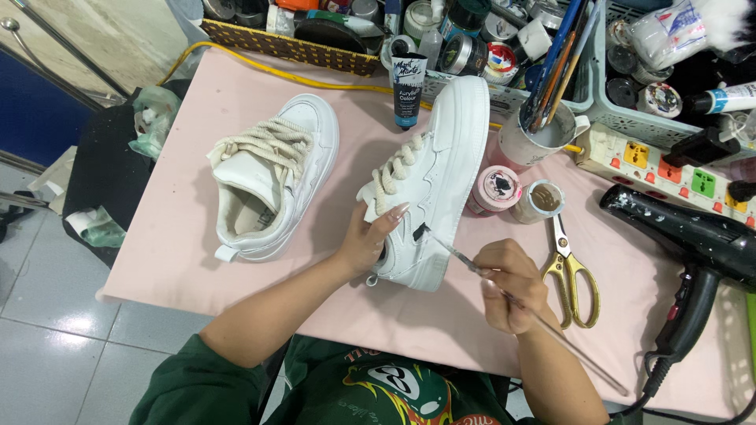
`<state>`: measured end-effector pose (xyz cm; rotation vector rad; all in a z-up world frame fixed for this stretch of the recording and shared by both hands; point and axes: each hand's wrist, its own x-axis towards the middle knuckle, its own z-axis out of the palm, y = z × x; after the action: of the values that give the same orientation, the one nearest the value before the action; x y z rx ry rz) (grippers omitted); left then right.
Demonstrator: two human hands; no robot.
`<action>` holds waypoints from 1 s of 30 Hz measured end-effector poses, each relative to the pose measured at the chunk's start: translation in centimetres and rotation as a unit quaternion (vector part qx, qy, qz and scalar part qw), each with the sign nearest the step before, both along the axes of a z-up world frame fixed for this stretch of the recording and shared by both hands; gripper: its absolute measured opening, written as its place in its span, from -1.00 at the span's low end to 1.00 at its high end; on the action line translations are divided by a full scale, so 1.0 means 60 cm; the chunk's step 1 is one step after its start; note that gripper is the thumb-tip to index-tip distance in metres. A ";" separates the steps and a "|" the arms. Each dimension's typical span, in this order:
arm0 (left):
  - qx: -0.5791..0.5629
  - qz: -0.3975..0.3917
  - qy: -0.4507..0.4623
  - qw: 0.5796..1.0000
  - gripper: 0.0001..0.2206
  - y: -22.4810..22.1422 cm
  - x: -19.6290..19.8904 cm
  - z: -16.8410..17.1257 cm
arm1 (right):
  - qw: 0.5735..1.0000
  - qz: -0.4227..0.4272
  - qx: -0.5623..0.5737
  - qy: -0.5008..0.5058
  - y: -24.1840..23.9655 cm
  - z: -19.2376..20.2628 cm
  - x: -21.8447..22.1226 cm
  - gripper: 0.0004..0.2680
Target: The person paints a black pattern on a white shoe using a fine-tipped brush, dries the paint with a handheld hair dryer, and then applies additional paint to the design.
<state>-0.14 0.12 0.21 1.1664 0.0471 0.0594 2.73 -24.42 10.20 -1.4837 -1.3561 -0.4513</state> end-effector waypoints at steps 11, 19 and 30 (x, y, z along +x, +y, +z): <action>-0.013 0.017 0.002 1.000 -0.56 -0.004 0.002 -0.023 | 0.999 -0.016 -0.006 0.052 0.001 0.022 -0.012 -0.83; 0.007 0.020 0.017 1.000 -0.56 -0.003 0.003 -0.034 | 0.997 -0.052 0.016 0.054 0.003 0.015 -0.011 -0.86; -0.030 0.011 0.005 0.999 -0.53 -0.006 0.001 -0.011 | 0.994 -0.068 0.026 0.087 0.009 0.021 -0.019 -0.93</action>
<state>-0.08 -0.24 -0.48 1.1062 0.0695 0.0711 1.58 -23.91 11.49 -1.5407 -1.1034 -0.4307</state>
